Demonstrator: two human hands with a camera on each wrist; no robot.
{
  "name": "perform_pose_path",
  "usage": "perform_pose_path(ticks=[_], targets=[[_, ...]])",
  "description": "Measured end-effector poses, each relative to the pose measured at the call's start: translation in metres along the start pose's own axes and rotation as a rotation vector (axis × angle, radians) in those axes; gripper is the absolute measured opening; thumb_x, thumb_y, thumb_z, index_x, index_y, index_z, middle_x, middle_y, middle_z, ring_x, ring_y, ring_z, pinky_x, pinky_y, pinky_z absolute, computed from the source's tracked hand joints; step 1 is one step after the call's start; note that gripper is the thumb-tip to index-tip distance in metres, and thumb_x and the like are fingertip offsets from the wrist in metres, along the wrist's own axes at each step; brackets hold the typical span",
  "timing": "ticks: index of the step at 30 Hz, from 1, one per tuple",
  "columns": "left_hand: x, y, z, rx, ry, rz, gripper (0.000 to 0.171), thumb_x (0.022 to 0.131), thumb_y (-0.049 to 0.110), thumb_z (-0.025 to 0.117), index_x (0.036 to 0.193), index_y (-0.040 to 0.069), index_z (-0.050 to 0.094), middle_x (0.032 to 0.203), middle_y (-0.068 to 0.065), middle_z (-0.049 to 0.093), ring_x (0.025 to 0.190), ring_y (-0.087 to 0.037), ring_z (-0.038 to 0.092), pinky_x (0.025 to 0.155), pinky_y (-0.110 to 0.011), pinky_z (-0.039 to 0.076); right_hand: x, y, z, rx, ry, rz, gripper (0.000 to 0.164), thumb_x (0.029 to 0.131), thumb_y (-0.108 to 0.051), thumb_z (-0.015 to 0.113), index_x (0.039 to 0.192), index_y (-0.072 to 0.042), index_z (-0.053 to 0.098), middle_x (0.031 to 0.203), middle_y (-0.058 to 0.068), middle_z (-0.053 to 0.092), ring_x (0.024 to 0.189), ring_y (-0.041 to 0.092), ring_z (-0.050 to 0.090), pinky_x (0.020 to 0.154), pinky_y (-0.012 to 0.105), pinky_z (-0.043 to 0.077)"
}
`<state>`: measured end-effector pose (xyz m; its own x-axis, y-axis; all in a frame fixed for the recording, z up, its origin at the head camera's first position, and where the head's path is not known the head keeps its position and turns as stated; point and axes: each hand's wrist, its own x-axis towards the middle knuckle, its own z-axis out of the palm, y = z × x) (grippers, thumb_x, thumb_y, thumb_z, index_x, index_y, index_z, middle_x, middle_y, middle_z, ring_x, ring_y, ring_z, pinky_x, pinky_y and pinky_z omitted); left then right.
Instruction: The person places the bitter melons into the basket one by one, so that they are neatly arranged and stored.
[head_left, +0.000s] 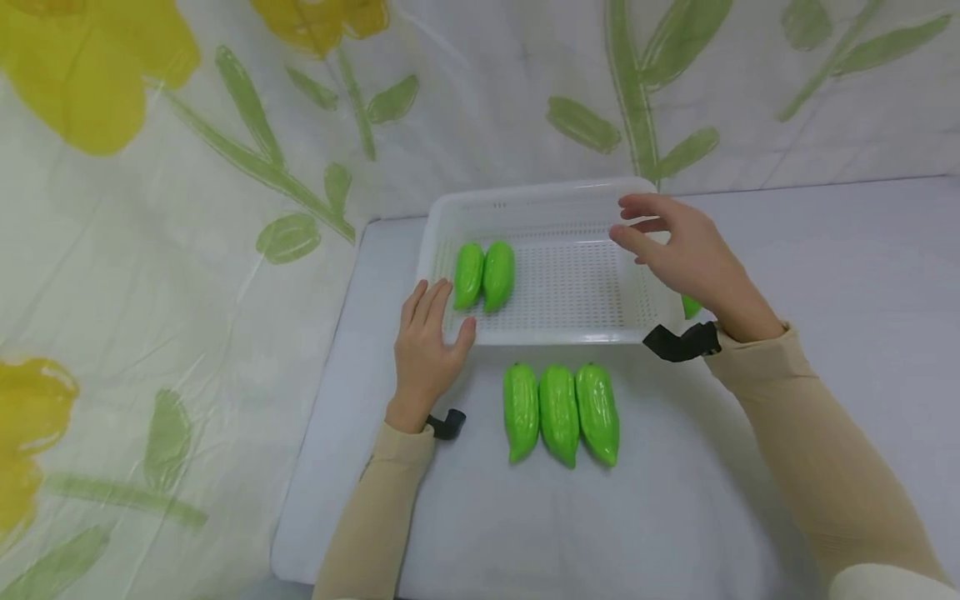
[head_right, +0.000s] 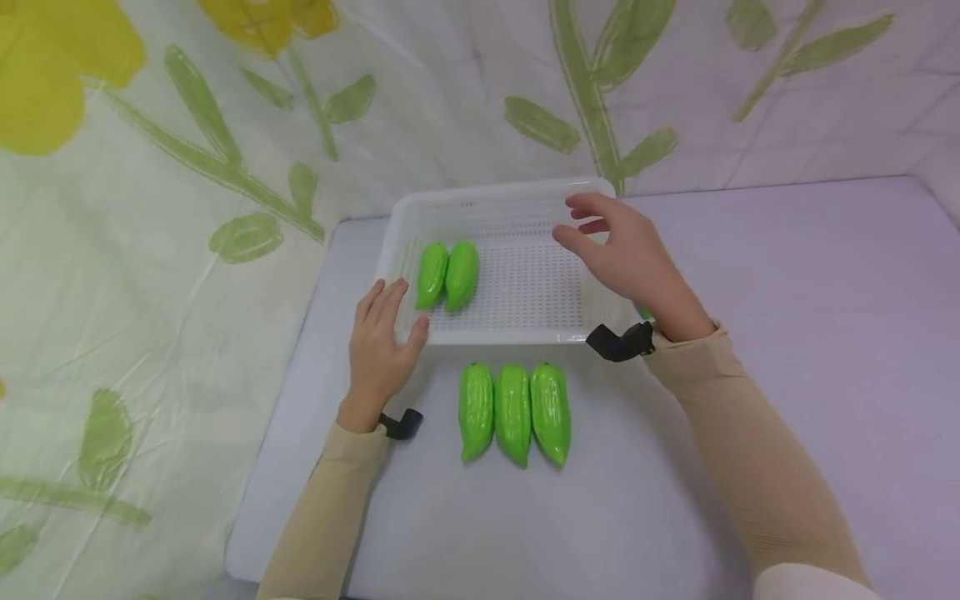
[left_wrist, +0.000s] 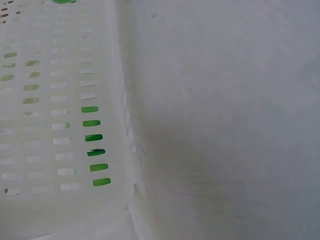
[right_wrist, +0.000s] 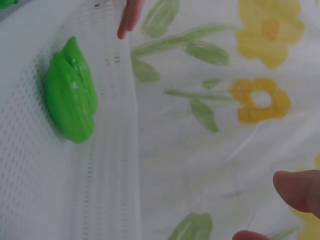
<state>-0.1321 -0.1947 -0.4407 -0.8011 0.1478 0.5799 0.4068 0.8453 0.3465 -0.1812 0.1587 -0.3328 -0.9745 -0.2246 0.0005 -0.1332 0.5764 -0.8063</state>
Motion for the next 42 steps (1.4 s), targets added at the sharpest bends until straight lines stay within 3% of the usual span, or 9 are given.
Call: perform_pose_path(ticks=[5,12,21,25,27,29,31,35,42], targets=[[-0.002,-0.001,0.001,0.001,-0.005,-0.011,0.059,0.099,0.039,0.056,0.142,-0.001,0.059,0.145,-0.017,0.062,0.146,-0.039,0.046,0.118,-0.052,0.044,-0.013,0.008,-0.007,0.033,0.053,0.023,0.065,0.102,-0.05,0.059,0.157,-0.019,0.046,0.155,0.007,0.053,0.129,0.03,0.06,0.075,0.013,0.052],[-0.002,-0.001,0.003,-0.007,0.004,-0.005,0.058,0.099,0.039,0.056,0.142,0.001,0.059,0.145,-0.016,0.062,0.146,-0.038,0.046,0.117,-0.052,0.044,-0.021,0.024,-0.021,0.061,0.122,0.08,0.061,0.102,-0.048,0.059,0.157,-0.023,0.047,0.153,0.008,0.054,0.114,0.013,0.063,0.075,0.013,0.054],[-0.002,-0.001,0.002,-0.007,0.01,-0.002,0.058,0.099,0.04,0.056,0.142,0.001,0.06,0.144,-0.016,0.063,0.146,-0.039,0.046,0.117,-0.052,0.044,-0.023,0.043,-0.036,0.036,0.146,0.136,0.063,0.102,-0.05,0.057,0.158,-0.024,0.046,0.155,0.01,0.053,0.104,-0.002,0.06,0.076,0.013,0.051],[-0.002,-0.001,0.002,-0.011,0.001,-0.01,0.059,0.099,0.041,0.055,0.142,0.001,0.059,0.144,-0.017,0.063,0.147,-0.038,0.045,0.117,-0.053,0.045,-0.022,0.048,-0.041,0.015,0.145,0.146,0.064,0.102,-0.051,0.057,0.159,-0.022,0.045,0.156,0.01,0.052,0.1,-0.005,0.059,0.074,0.012,0.049],[-0.002,-0.001,0.002,-0.01,0.001,-0.009,0.059,0.099,0.041,0.055,0.143,0.001,0.059,0.144,-0.017,0.063,0.147,-0.038,0.045,0.117,-0.053,0.045,-0.022,0.05,-0.043,-0.001,0.144,0.154,0.066,0.102,-0.052,0.057,0.159,-0.022,0.044,0.157,0.01,0.051,0.103,0.001,0.062,0.073,0.012,0.05],[-0.002,-0.001,0.002,-0.011,0.007,-0.006,0.059,0.099,0.04,0.056,0.142,0.001,0.059,0.144,-0.016,0.063,0.146,-0.039,0.045,0.117,-0.053,0.045,-0.02,0.053,-0.044,-0.037,0.15,0.165,0.067,0.102,-0.053,0.055,0.16,-0.021,0.043,0.159,0.011,0.049,0.11,0.014,0.065,0.079,0.02,0.053],[-0.002,-0.002,0.002,-0.012,0.016,0.001,0.058,0.098,0.04,0.056,0.142,0.001,0.06,0.143,-0.016,0.063,0.146,-0.039,0.046,0.116,-0.053,0.045,-0.018,0.058,-0.044,-0.07,0.163,0.163,0.069,0.102,-0.053,0.054,0.16,-0.018,0.042,0.161,0.012,0.047,0.124,0.029,0.062,0.091,0.037,0.056],[-0.002,-0.001,0.002,-0.019,0.021,0.002,0.058,0.098,0.039,0.057,0.141,0.001,0.06,0.143,-0.016,0.064,0.145,-0.039,0.047,0.116,-0.053,0.045,-0.014,0.067,-0.042,-0.126,0.176,0.151,0.071,0.103,-0.052,0.053,0.16,-0.011,0.04,0.162,0.017,0.044,0.14,0.048,0.047,0.105,0.072,0.04],[-0.001,-0.002,0.003,-0.004,-0.011,-0.012,0.059,0.099,0.042,0.053,0.142,0.001,0.059,0.144,-0.016,0.063,0.147,-0.038,0.045,0.119,-0.05,0.042,-0.005,0.081,-0.04,-0.131,0.13,0.182,0.073,0.104,-0.054,0.05,0.16,-0.008,0.039,0.162,0.02,0.043,0.139,0.05,0.048,0.102,0.072,0.042]])
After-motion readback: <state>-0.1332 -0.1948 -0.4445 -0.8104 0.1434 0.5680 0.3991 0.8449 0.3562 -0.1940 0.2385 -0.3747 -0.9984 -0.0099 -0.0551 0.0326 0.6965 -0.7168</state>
